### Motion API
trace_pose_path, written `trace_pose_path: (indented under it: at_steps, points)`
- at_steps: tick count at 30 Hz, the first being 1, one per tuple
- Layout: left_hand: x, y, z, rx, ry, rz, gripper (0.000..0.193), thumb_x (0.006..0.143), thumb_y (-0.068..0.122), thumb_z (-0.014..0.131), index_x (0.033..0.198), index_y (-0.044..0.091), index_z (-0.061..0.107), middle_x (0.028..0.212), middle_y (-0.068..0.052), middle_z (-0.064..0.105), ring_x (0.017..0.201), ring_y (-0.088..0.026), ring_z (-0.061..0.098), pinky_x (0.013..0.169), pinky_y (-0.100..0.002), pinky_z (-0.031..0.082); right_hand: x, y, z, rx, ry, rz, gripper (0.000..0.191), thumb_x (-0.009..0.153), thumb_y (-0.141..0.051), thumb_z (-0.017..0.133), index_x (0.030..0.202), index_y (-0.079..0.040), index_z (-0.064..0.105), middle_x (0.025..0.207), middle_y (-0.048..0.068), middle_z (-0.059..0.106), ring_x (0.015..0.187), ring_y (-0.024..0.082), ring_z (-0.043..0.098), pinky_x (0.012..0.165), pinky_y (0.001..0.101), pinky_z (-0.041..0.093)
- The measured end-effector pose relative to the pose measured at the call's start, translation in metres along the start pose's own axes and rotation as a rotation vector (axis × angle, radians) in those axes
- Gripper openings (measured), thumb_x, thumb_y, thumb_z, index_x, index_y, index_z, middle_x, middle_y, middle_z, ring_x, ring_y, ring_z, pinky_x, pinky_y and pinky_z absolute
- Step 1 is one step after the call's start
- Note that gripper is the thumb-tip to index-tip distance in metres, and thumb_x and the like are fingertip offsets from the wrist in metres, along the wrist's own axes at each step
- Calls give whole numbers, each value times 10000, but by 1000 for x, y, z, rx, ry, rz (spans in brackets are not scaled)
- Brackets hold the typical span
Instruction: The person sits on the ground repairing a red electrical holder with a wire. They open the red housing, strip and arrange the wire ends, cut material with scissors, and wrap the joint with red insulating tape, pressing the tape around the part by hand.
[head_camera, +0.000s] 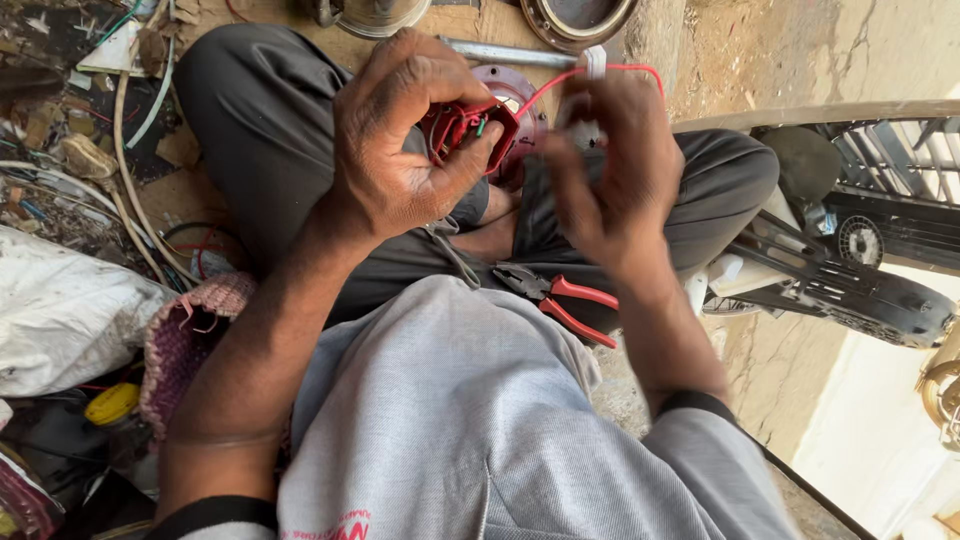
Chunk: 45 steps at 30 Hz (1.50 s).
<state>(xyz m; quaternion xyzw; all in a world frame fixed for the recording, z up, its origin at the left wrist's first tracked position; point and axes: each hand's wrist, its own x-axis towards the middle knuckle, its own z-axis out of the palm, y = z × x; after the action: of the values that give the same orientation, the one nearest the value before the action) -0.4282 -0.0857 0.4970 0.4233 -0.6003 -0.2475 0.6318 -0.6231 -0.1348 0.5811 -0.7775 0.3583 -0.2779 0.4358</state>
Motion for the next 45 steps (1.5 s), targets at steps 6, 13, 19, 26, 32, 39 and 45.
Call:
trace_pose_path:
  at_steps: [6, 13, 19, 26, 32, 39, 45]
  points:
    - [-6, 1, 2, 2, -1, 12, 316, 919, 24, 846, 1143, 54, 625, 1127, -108, 606, 953, -205, 651, 812, -308, 571, 0, 26, 9, -43, -49, -136, 263, 1067, -55, 763, 1317, -19, 691, 1199, 117, 696, 1083, 189, 703, 950, 272, 561]
    - [-3, 13, -10, -40, -87, -5, 353, 898, 19, 801, 1200, 53, 622, 1157, -102, 620, 1077, -226, 653, 928, -335, 561, -1, 17, 9, -143, 42, -124, 100, 1024, 4, 801, 1078, 3, 716, 1045, 55, 705, 861, 152, 687, 787, 252, 574]
    - [-7, 19, -37, -130, -157, -72, 299, 954, -10, 696, 1242, 71, 698, 1347, -144, 639, 1238, -250, 643, 1050, -343, 559, -5, 22, 14, -96, 73, -121, 115, 1046, 7, 772, 1092, 11, 667, 1011, 72, 636, 819, 118, 642, 742, 231, 548]
    - [0, 16, -21, -164, -40, -242, 80, 1041, -28, 727, 1105, 17, 709, 1104, -83, 715, 988, -136, 677, 878, -258, 566, -4, 16, 20, -126, 98, -147, 108, 1058, 18, 746, 1113, 4, 653, 1042, 76, 628, 847, 124, 653, 756, 256, 567]
    - [11, 29, -3, -72, 71, -304, 63, 1007, -32, 729, 1065, -8, 731, 997, -92, 717, 848, -135, 708, 738, -257, 581, -7, 18, 29, -415, 220, -288, 167, 1010, 23, 779, 1119, -21, 659, 1073, 79, 660, 875, 218, 701, 729, 297, 574]
    - [21, 42, -10, 372, -64, -52, 122, 881, -63, 728, 995, -23, 718, 907, -149, 658, 799, -284, 677, 706, -386, 549, -6, 16, 35, -685, 299, -481, 275, 895, 28, 794, 1137, -56, 694, 1130, 120, 659, 1009, 320, 667, 857, 383, 571]
    - [28, 49, -11, 472, -201, 11, 44, 912, -56, 698, 940, -25, 684, 977, -149, 629, 922, -320, 641, 788, -444, 532, -4, 13, 33, -579, 286, -458, 231, 926, 20, 803, 1121, -40, 694, 1120, 89, 693, 1014, 284, 687, 879, 365, 579]
